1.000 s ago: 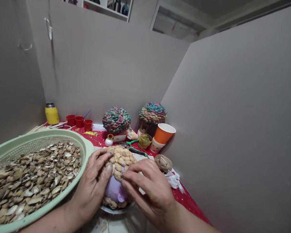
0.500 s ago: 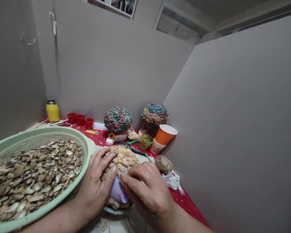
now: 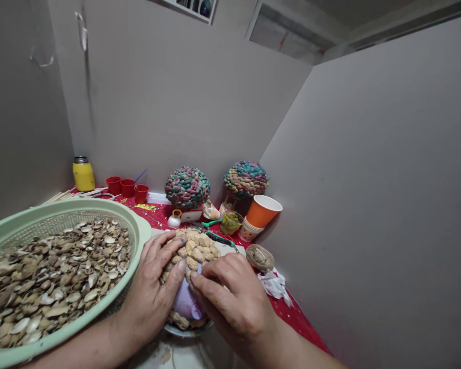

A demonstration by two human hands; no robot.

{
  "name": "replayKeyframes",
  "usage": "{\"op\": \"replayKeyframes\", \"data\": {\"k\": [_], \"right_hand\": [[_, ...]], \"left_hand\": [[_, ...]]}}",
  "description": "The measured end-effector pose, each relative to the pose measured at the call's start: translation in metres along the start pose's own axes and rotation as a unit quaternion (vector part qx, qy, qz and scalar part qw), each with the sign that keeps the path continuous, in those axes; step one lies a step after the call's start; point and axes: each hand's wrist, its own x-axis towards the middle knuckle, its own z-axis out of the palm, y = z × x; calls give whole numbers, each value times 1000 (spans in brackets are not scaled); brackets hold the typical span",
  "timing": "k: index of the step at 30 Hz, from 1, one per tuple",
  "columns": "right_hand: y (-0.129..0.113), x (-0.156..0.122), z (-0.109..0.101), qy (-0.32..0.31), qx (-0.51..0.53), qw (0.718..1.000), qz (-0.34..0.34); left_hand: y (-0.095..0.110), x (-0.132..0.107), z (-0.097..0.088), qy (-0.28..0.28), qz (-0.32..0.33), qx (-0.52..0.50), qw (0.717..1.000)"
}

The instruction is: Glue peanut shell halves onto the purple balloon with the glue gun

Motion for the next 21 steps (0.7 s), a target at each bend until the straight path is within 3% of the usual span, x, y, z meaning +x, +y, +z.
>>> {"op": "replayKeyframes", "data": {"k": [8, 16, 21], "right_hand": [[-5, -5, 7, 22, 21, 999, 23], [1, -21, -16, 61, 75, 992, 81], [8, -49, -21, 85, 48, 989, 109]], "left_hand": [[1, -1, -1, 2, -9, 11, 1000], [-12, -10, 1, -21, 10, 31, 999], [-18, -13, -4, 6, 34, 59, 998]]}}
